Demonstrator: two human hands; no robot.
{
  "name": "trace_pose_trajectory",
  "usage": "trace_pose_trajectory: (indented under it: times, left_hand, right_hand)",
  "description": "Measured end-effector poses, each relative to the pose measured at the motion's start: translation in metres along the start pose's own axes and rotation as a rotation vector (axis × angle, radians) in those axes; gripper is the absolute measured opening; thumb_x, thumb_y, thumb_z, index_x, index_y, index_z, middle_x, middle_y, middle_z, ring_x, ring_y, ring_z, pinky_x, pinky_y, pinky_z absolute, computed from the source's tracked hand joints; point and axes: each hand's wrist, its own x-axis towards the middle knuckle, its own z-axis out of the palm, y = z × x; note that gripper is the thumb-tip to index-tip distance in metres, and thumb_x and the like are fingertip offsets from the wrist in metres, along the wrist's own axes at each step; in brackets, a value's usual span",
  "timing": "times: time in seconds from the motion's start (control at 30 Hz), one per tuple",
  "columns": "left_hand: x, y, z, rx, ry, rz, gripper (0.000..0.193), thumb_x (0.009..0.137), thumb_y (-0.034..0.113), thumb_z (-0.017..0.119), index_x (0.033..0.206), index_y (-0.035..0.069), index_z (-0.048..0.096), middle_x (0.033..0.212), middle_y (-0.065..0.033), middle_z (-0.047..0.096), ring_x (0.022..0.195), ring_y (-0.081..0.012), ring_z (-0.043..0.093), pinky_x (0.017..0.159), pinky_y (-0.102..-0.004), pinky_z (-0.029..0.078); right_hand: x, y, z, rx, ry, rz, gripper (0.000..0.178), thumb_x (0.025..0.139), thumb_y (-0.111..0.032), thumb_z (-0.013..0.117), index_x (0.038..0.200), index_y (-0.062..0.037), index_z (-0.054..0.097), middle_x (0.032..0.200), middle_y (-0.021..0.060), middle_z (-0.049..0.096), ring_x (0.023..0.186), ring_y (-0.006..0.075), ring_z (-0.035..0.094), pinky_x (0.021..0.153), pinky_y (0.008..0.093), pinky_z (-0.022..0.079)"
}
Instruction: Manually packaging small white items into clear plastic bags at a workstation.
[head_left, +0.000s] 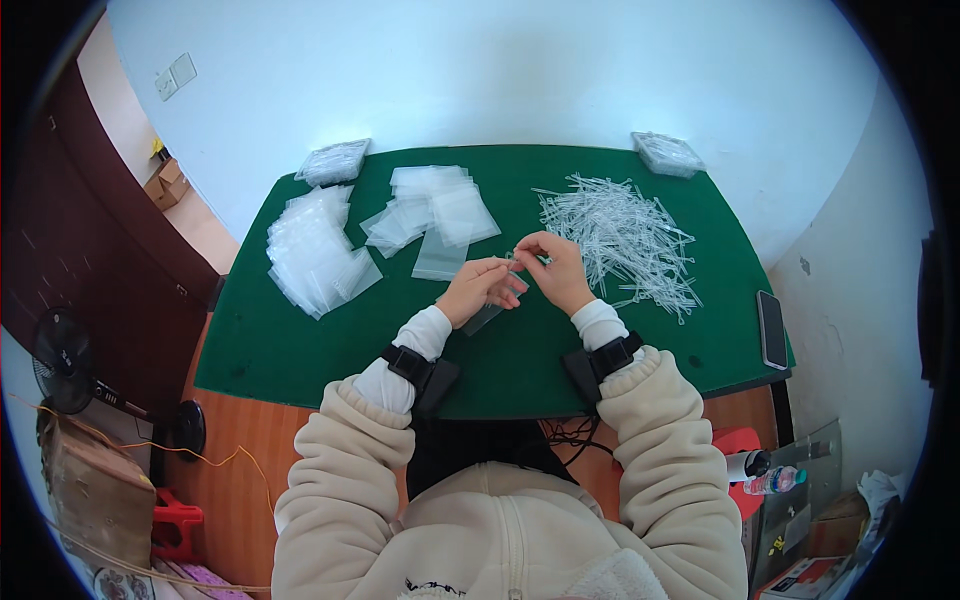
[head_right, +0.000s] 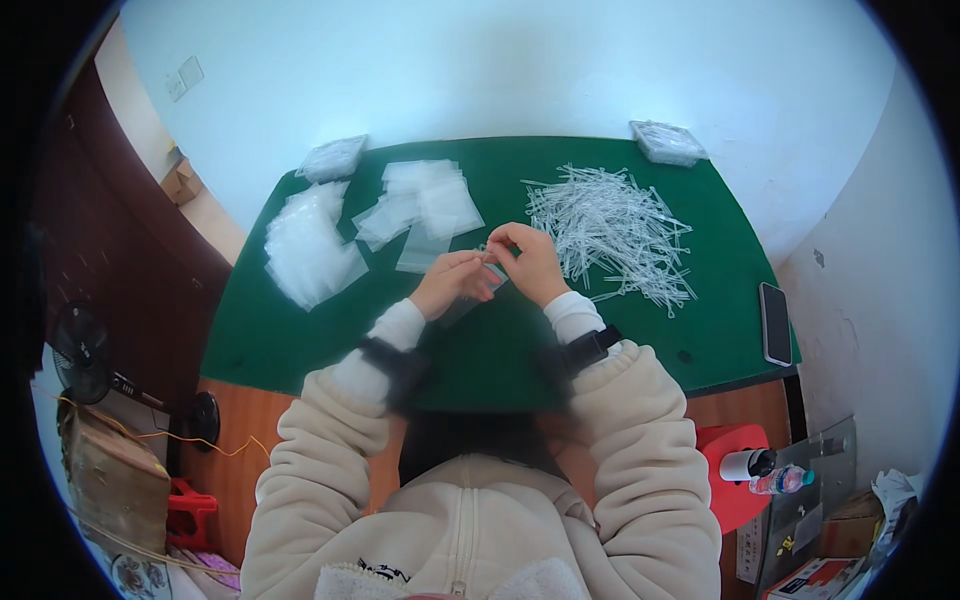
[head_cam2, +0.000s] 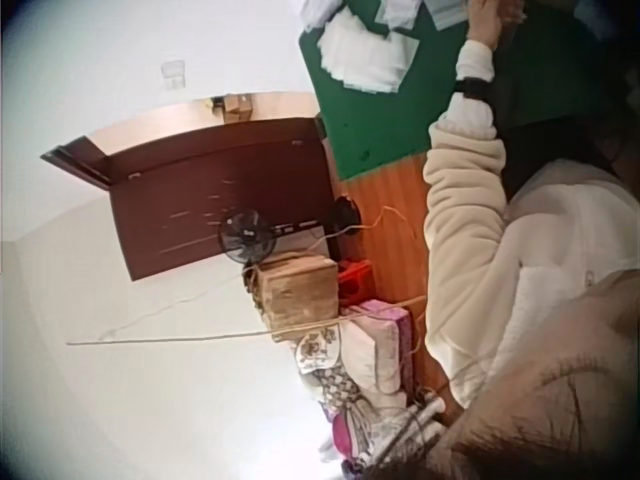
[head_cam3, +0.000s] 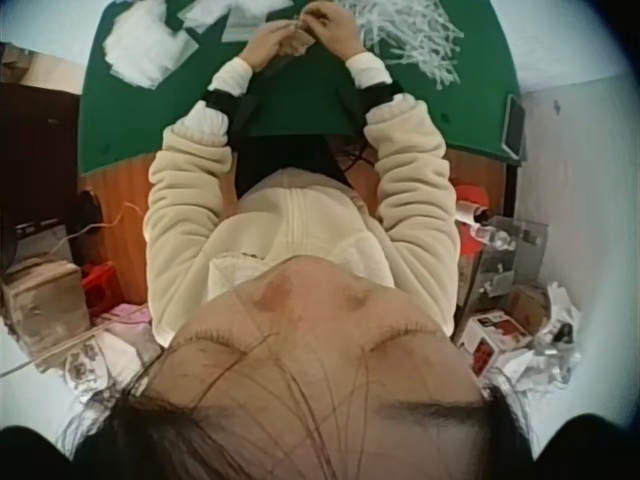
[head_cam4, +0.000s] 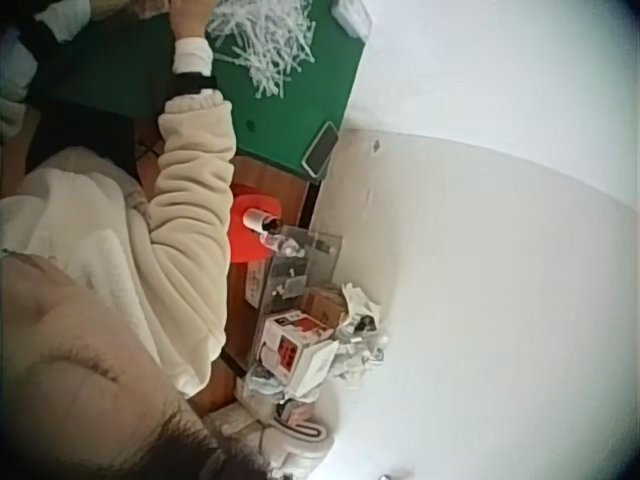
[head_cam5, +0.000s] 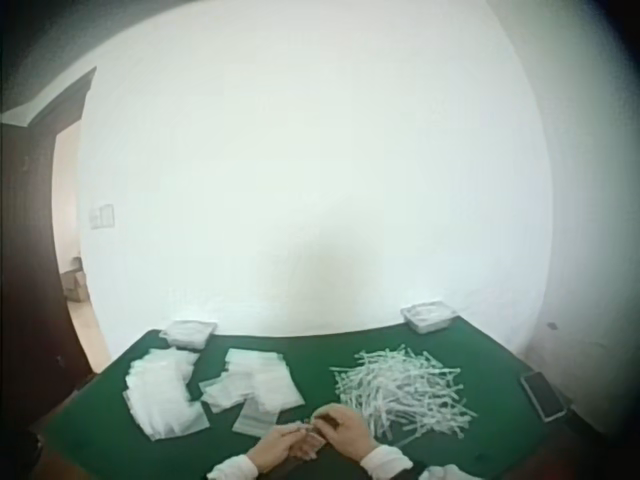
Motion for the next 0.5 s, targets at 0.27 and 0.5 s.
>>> trace_pose_trajectory:
  times: [0.27,0.5]
  left_hand:
    - [0.006,-0.004,-0.015,-0.005,0.147,0.167,0.026,0.094,0.021,0.038,0.105,0.003,0.053,0.071,0.0004,0.050,0.054,-0.0052,0.041,0.049,-0.0182,0.033]
    - [0.007,-0.007,-0.030,0.026,0.533,0.312,0.024,0.094,0.018,0.037,0.101,0.003,0.054,0.069,0.0031,0.045,0.053,-0.0026,0.031,0.047,-0.0175,0.026]
  right_hand:
    - [0.004,0.018,-0.015,-0.283,0.137,0.019,0.004,0.073,-0.008,0.063,0.074,-0.0046,0.061,0.068,0.0075,0.059,0.067,0.0220,0.059,0.060,0.0313,0.046]
    - [0.000,0.033,-0.016,-0.737,0.050,0.036,0.007,0.070,-0.015,0.064,0.073,-0.0092,0.065,0.070,0.0070,0.059,0.072,0.0262,0.055,0.064,0.0395,0.041]
